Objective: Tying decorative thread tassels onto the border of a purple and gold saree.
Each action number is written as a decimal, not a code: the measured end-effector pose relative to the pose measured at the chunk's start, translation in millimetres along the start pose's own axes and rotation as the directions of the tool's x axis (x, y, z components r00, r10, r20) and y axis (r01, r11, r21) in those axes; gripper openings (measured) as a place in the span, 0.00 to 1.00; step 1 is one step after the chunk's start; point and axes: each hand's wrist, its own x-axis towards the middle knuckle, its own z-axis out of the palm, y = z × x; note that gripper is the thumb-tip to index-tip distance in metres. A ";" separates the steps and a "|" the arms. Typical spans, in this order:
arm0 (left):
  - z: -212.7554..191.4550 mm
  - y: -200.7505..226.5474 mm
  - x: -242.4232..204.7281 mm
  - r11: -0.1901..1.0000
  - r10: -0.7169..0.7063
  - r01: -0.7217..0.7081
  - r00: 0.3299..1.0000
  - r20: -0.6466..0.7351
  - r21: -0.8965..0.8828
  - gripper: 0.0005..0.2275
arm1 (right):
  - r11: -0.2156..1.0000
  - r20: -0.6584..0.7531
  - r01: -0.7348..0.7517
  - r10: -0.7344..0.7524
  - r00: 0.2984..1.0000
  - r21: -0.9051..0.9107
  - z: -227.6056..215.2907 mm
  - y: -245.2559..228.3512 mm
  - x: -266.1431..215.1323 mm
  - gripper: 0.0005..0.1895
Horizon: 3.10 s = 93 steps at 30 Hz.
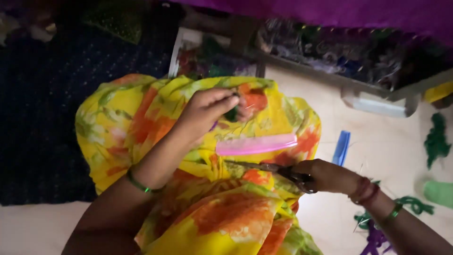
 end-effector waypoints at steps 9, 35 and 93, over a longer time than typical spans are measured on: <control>-28.0 -33.0 -66.1 0.977 -0.211 0.204 0.960 -0.183 -0.053 0.10 | 0.937 -0.601 0.072 -0.277 0.750 -0.342 -28.7 -13.2 97.0 0.07; -74.7 -2.1 52.8 0.498 0.449 -0.145 0.887 -0.111 0.855 0.10 | 0.964 -0.959 -0.057 -0.253 0.125 -0.261 -108.6 -98.5 101.0 0.09; 59.8 38.8 133.9 0.990 -0.072 0.063 0.995 0.063 0.125 0.21 | 0.932 -0.957 0.231 0.289 -0.017 0.277 -51.6 -50.6 -66.6 0.07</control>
